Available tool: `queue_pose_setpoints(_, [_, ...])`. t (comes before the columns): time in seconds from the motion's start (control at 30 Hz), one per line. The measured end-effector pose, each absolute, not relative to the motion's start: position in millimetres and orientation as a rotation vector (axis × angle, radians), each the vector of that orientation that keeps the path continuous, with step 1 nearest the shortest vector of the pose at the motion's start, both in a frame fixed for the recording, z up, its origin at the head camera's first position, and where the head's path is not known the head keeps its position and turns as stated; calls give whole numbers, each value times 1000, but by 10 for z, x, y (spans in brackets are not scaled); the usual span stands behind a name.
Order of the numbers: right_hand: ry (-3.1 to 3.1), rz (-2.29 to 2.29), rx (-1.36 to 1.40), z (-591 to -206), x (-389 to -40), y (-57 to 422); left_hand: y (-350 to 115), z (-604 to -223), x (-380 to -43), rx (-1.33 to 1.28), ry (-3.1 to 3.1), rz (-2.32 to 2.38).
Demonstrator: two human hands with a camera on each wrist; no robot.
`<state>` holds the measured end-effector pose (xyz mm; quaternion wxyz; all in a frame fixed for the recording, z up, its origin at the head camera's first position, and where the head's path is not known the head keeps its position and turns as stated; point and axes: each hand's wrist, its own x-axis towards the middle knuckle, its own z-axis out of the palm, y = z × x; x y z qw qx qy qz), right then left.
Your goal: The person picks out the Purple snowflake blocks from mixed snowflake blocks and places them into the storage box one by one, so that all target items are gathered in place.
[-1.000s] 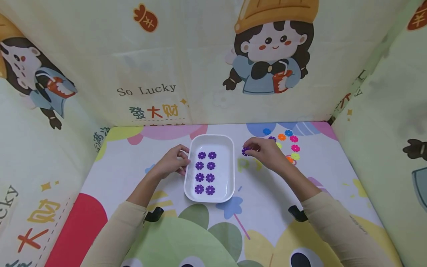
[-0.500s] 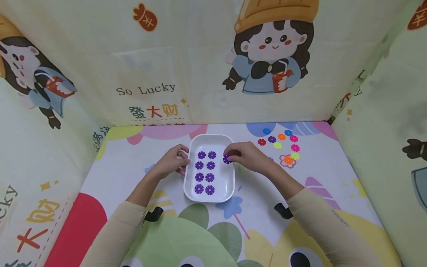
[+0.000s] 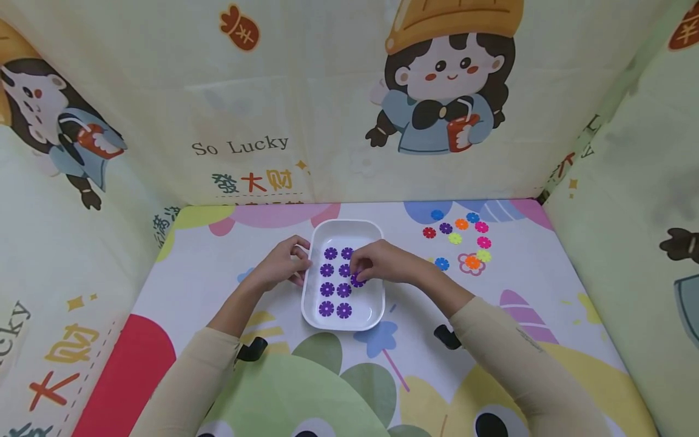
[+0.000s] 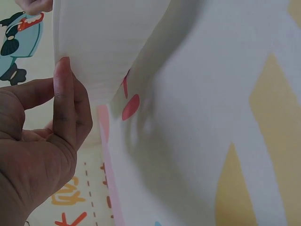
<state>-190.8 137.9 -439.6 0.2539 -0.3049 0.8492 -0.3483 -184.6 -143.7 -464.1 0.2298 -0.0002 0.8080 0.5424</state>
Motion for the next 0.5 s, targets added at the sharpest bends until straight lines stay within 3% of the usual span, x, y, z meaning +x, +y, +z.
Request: queue_pose_setpoints(0.5, [2234, -613, -861, -4430, -1985, 1051, -1434, -4628, -1834, -5, 2235, 1475])
